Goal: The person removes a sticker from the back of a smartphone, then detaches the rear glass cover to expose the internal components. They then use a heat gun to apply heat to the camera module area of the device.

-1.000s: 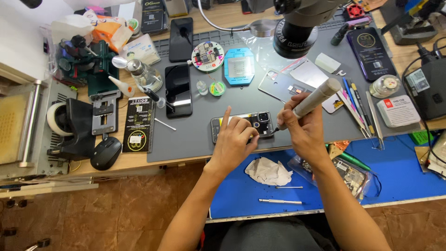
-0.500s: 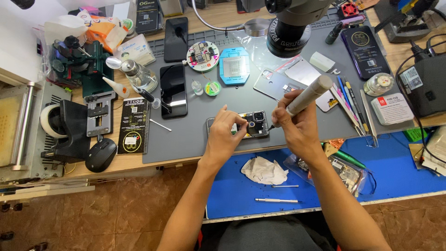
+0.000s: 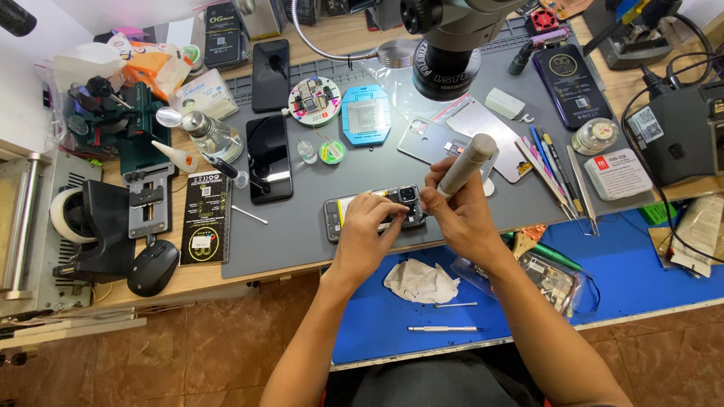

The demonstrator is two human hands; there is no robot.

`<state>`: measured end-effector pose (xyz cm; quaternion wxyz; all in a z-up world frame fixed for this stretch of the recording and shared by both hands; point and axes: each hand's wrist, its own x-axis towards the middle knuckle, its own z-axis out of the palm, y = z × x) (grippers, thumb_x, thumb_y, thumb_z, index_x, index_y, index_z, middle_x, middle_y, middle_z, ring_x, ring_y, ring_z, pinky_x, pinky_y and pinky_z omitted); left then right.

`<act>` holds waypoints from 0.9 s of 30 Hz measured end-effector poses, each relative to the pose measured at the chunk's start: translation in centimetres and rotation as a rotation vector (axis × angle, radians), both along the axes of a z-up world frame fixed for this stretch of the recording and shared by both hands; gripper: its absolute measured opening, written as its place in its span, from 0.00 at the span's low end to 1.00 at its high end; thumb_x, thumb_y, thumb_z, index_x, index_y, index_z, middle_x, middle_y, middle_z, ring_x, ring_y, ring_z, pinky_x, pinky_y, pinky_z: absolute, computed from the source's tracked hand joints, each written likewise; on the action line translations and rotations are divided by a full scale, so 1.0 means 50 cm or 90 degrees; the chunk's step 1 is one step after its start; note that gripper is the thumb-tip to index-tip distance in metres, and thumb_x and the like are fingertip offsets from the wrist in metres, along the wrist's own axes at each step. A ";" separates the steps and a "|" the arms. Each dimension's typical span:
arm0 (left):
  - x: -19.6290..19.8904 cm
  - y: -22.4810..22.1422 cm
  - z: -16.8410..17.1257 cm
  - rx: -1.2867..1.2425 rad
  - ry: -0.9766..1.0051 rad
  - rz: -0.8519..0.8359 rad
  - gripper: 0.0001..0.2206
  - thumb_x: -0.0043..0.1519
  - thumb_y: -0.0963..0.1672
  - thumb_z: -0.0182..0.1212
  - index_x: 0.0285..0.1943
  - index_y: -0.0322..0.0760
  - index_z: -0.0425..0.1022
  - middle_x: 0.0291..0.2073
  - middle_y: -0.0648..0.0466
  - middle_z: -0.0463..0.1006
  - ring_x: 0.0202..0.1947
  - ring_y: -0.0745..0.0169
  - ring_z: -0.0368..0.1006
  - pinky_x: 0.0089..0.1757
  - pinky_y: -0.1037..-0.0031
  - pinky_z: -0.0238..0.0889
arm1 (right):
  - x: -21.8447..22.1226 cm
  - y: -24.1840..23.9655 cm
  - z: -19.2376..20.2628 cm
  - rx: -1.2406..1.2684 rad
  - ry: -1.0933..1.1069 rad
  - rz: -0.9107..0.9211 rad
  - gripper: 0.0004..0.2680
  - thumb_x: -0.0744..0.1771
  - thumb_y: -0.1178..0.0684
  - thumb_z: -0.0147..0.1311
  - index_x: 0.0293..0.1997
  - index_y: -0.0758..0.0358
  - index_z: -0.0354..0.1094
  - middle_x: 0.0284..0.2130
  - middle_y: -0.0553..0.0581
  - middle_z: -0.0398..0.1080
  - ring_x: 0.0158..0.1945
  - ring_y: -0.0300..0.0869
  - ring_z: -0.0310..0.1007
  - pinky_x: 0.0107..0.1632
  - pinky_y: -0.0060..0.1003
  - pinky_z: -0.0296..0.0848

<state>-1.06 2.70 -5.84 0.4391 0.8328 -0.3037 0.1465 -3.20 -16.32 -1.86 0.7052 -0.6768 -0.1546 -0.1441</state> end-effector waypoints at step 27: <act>-0.004 0.002 0.002 -0.033 0.068 0.016 0.07 0.59 0.41 0.73 0.35 0.47 0.78 0.31 0.61 0.79 0.35 0.62 0.77 0.43 0.72 0.67 | 0.012 -0.016 -0.015 -0.107 -0.052 0.068 0.08 0.72 0.58 0.50 0.54 0.64 0.55 0.34 0.53 0.64 0.32 0.37 0.66 0.37 0.32 0.70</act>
